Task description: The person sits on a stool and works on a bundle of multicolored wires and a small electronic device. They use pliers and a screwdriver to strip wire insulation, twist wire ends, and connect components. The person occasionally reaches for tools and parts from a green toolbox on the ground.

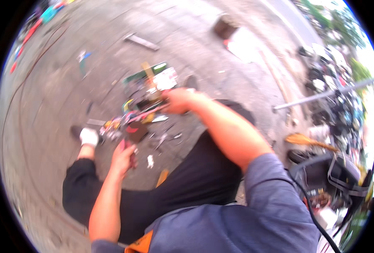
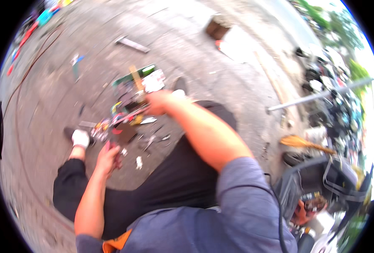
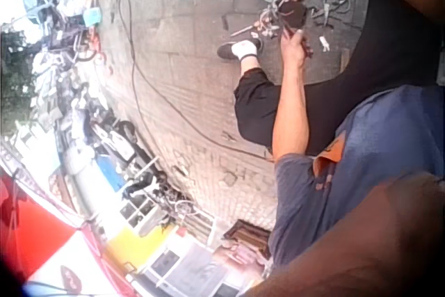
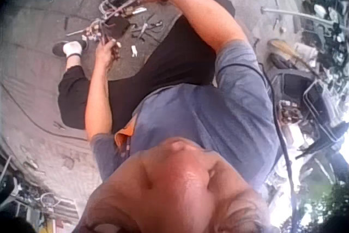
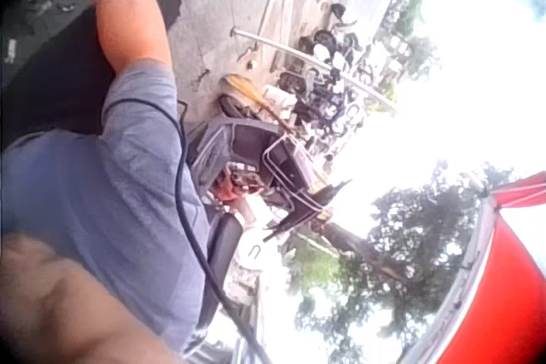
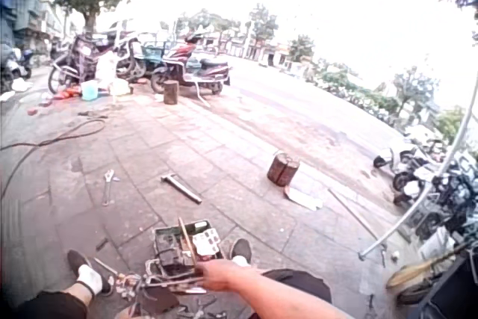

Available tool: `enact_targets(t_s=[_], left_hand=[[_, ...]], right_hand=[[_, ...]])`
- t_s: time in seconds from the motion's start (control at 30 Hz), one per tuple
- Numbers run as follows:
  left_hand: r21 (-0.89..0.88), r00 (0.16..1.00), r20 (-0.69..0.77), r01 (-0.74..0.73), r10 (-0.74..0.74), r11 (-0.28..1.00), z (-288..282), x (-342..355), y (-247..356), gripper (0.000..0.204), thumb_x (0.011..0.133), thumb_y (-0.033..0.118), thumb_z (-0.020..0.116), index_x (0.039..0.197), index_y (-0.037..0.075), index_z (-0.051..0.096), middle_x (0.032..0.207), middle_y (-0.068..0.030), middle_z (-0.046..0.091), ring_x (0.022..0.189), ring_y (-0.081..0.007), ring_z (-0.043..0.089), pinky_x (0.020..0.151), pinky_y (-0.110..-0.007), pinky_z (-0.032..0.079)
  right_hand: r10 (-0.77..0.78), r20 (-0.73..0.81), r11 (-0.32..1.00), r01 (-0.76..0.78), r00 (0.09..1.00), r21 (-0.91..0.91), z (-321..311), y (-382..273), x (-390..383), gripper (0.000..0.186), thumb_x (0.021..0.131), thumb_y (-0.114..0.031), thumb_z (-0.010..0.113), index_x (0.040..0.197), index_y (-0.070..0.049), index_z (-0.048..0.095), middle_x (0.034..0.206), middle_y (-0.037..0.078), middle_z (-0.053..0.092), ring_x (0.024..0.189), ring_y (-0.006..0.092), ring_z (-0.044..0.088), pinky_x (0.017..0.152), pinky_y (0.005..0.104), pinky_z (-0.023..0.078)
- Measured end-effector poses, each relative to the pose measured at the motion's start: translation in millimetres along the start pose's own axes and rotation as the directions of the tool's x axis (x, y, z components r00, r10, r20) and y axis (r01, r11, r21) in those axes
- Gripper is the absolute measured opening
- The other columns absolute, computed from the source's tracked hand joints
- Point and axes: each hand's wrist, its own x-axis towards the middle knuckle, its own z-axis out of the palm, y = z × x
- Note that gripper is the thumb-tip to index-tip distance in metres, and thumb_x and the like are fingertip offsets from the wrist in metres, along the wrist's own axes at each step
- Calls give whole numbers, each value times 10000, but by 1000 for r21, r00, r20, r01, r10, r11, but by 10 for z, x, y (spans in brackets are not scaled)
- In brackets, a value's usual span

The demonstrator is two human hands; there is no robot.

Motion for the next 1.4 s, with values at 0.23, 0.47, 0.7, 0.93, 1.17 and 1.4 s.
enact_targets(t_s=[0.23,0.47,0.7,0.93,1.17,1.4], left_hand=[[147,999,10,32,-34,989,239,-14,-29,184,988,171,633,1117,118,512,808,-42,565,573,-160,578,466,-335,513],[163,999,-6,49,-48,985,199,-149,0,202,990,166,625,1149,116,510,840,-55,578,589,-161,592,456,-322,512],[212,998,60,23,-37,977,257,-196,-89,180,996,153,601,1146,108,514,833,-55,578,579,-156,584,453,-316,512],[240,999,40,20,-31,971,256,-235,-78,145,998,146,590,1119,95,527,828,-57,582,580,-158,588,449,-319,515],[264,998,49,30,-45,964,298,-304,-51,156,1004,182,596,1124,101,538,847,-55,583,606,-163,592,480,-332,528],[239,998,30,44,-53,970,290,-220,-101,152,999,240,619,1100,160,541,856,-34,573,630,-173,582,515,-360,511]], right_hand=[[-109,142,988,123,984,-90,603,-3,199,325,969,-364,625,1153,-146,779,1098,145,765,1069,354,717,916,467,553],[-141,-31,963,129,990,-238,546,-182,153,223,827,-247,690,925,-90,815,966,139,777,937,338,753,792,470,596],[-227,83,967,235,970,-94,819,-375,333,284,911,-292,643,1027,-90,807,1043,162,775,1011,379,727,862,493,565],[-261,-51,957,251,964,-147,770,-487,246,210,904,-307,707,1033,-172,804,959,95,779,973,348,738,786,485,577],[-276,-63,939,255,959,-230,780,-512,210,241,877,-285,716,1081,-172,776,982,107,774,962,357,741,781,493,579],[-357,-109,932,345,928,-110,1028,-611,125,379,935,-352,662,1187,-70,675,975,184,761,958,382,740,822,493,572]])
